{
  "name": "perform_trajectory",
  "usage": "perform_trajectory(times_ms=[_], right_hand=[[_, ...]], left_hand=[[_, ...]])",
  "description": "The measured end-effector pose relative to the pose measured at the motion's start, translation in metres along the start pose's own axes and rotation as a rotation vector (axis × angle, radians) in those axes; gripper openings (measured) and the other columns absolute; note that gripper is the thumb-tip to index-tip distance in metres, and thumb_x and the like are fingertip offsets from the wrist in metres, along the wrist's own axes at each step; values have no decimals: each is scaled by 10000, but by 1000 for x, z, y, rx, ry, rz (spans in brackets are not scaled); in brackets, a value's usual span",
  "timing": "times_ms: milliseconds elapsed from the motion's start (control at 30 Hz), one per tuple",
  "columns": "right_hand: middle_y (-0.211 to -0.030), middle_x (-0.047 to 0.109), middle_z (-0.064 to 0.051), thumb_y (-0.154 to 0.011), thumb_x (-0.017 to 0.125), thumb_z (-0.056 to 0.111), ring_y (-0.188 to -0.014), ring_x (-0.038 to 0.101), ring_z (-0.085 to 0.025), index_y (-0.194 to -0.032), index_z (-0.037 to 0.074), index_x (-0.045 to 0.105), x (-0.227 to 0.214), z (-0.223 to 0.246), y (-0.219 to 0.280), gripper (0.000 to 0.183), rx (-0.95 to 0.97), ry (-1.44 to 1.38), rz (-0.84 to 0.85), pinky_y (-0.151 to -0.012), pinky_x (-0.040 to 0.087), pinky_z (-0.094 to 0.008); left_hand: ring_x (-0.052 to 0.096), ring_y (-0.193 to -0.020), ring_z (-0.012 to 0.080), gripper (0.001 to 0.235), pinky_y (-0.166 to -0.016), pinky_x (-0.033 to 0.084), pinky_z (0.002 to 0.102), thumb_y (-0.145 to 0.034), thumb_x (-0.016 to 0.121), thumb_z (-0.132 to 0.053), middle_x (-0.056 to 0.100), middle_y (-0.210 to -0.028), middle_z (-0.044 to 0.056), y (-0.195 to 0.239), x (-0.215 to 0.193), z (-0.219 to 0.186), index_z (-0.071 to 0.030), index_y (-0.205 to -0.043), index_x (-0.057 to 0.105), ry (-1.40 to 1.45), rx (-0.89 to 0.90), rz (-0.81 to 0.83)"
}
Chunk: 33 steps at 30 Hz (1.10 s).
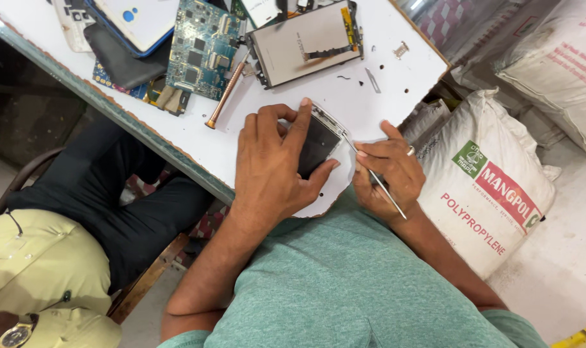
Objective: The person uses tweezers to carefully remove small components and adhesive residue from the interior of a disassembled smartphone. The person repeatedly adjusts the phone's position and uses the tweezers to lift and scrape parts from the chassis.
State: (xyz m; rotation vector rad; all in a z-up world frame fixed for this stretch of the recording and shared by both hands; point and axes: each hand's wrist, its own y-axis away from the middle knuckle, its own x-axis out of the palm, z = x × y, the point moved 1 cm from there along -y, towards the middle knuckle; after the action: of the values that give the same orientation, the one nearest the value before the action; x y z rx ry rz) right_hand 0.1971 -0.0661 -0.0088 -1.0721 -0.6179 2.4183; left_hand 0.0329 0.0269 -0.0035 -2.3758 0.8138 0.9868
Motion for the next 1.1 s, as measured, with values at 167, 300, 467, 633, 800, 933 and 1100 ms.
perform_trajectory(times_ms=[167,300,467,633,800,933,1100], right_hand=[[-974,757,-156,-954,711,43,-957,770,-259,-970,13,670,-9,-4,2,54,109,-112,19,-1165,531,-526],[-967,749,-141,-938,720,57,-958,766,-248,-964,18,680,-17,-7,7,61,135,-120,64,-1155,541,-516],[-977,759,-124,-923,718,30,-951,770,-238,-958,18,670,-20,-10,9,60,163,-91,126,-1139,562,-504],[-962,744,-147,-864,727,-17,-897,749,-266,-936,-4,665,-16,-3,9,96,65,49,142,-1074,593,-486],[-974,734,-161,-886,729,-50,-900,755,-273,-950,-13,658,1,-3,13,103,-3,63,20,-1068,573,-499],[-982,738,-166,-891,748,-43,-896,754,-278,-954,-8,662,5,-3,12,112,-19,96,7,-1048,580,-481],[-980,747,-159,-918,754,-24,-902,756,-281,-979,-8,673,7,-8,20,103,-45,132,-8,-1019,589,-462]], left_hand=[[495,-993,282,838,-859,422,446,-746,922,-367,512,-1192,136,3,3,1,0,-1419,586,10,-15,-35],[498,-989,277,847,-854,424,437,-732,923,-366,509,-1170,133,2,2,-2,1,-1416,583,15,-24,-33],[498,-991,274,846,-866,426,437,-730,924,-371,507,-1168,131,1,1,-2,4,-1409,586,15,-26,-23],[501,-988,277,840,-856,425,437,-746,922,-367,512,-1164,131,0,0,0,17,-1414,586,24,-23,-18],[496,-985,283,834,-852,429,435,-758,920,-364,510,-1169,141,1,3,2,24,-1415,582,24,-16,-16],[495,-991,287,839,-852,429,439,-757,915,-356,512,-1174,142,1,2,2,22,-1423,573,18,-19,-20],[489,-1001,291,838,-859,431,443,-768,908,-364,509,-1180,141,3,4,0,9,-1435,565,1,-31,-17]])
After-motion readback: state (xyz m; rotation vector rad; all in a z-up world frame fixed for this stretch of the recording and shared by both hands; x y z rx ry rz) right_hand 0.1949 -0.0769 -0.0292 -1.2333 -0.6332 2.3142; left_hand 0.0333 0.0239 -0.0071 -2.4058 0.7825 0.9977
